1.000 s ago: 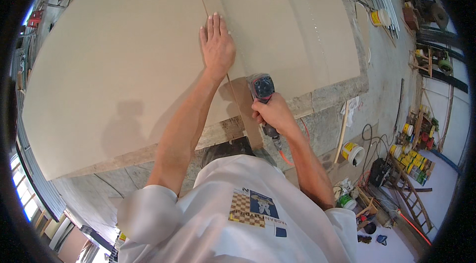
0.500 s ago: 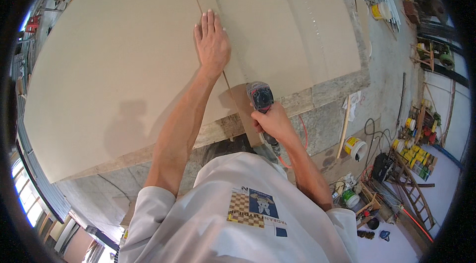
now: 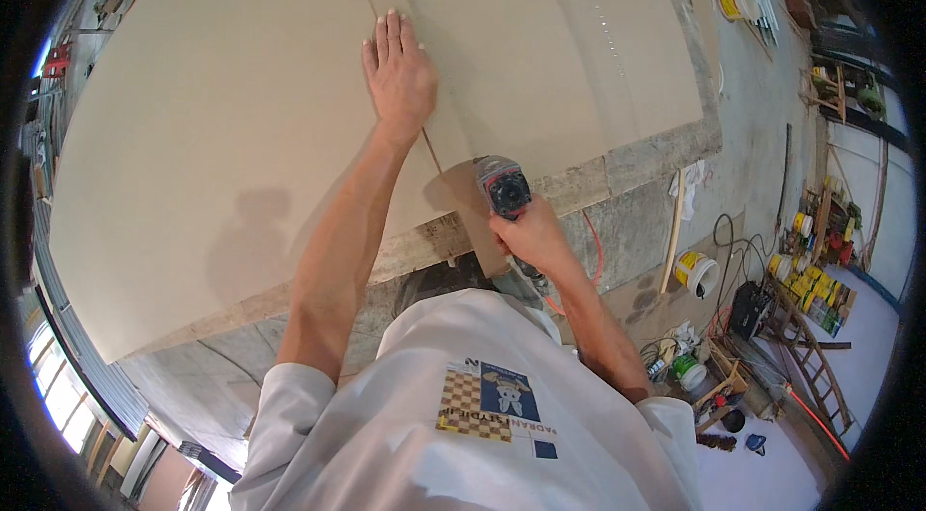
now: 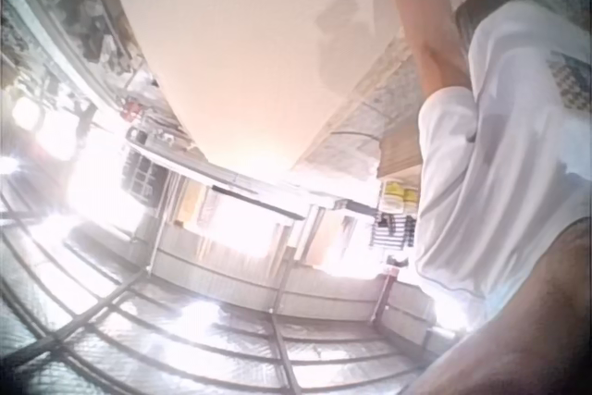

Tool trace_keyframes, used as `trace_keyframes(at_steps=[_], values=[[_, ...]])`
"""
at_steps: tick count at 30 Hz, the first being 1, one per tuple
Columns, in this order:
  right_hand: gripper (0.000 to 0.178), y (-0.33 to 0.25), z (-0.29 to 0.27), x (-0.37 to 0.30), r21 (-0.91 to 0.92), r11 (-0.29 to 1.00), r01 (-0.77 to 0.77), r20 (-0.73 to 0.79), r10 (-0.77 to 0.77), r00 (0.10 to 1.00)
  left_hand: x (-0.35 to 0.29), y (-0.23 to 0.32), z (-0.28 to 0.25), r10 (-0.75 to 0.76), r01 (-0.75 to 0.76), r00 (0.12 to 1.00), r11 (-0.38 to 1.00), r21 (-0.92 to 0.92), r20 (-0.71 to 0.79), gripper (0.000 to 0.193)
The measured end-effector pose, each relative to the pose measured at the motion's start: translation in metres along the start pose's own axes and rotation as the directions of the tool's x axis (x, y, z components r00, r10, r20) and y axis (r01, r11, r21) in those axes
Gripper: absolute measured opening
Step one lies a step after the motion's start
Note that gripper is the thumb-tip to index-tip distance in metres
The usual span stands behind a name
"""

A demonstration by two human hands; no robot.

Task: The person uses a pneumatic nail gun to attach a thin wooden strip to a large flat board. They reposition the board and continue nailing along the strip, then reload the nail gun and resume fastening the strip to the board.

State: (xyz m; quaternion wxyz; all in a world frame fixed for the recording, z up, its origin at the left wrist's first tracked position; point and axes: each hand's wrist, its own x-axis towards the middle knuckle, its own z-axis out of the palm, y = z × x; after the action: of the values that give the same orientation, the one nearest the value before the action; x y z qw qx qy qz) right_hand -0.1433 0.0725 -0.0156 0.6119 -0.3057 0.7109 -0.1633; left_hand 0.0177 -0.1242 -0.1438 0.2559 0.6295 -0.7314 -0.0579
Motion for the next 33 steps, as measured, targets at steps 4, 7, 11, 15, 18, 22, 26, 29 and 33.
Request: trace_keyframes(at_steps=[4,7,11,15,18,22,26,29,33], values=[[0.013,0.022,-0.001,0.001,-0.052,0.998,-0.036,-0.002,0.036,0.999,-0.001,0.002,-0.001,0.008,-0.008,1.0,1.0,-0.012,-0.02,0.049],[0.016,0.025,-0.002,-0.007,-0.029,0.999,-0.031,-0.006,0.031,1.0,0.0,0.003,-0.002,0.008,-0.007,1.0,1.0,0.006,-0.011,0.049],[0.015,0.039,-0.006,-0.005,-0.083,0.996,0.014,-0.01,-0.015,1.0,0.0,0.005,-0.006,0.001,-0.001,1.0,1.0,-0.006,-0.007,0.05],[0.014,0.026,-0.002,-0.019,-0.072,0.997,0.001,-0.035,-0.004,0.999,0.0,0.005,-0.006,0.017,-0.017,1.0,1.0,0.006,-0.009,0.049],[0.016,0.032,-0.002,-0.019,-0.087,0.996,-0.002,-0.055,-0.003,0.998,0.001,0.006,-0.005,0.007,-0.007,1.0,1.0,0.002,0.001,0.049],[0.024,0.047,-0.005,-0.015,-0.158,0.986,0.046,-0.063,-0.057,0.996,0.001,0.006,-0.007,0.005,-0.005,1.0,1.0,0.015,0.002,0.049],[0.03,0.051,-0.003,-0.024,-0.204,0.975,0.084,-0.077,-0.102,0.992,0.001,0.009,-0.008,0.001,-0.001,1.0,1.0,0.011,0.017,0.051],[0.033,0.061,-0.007,-0.026,-0.206,0.976,0.065,-0.064,-0.08,0.995,0.002,0.012,-0.012,-0.001,0.001,0.999,1.0,0.009,0.035,0.051],[0.034,0.057,-0.008,-0.03,-0.163,0.986,0.017,-0.04,-0.024,0.999,0.001,0.011,-0.01,-0.008,0.007,0.999,1.0,0.029,0.041,0.052]])
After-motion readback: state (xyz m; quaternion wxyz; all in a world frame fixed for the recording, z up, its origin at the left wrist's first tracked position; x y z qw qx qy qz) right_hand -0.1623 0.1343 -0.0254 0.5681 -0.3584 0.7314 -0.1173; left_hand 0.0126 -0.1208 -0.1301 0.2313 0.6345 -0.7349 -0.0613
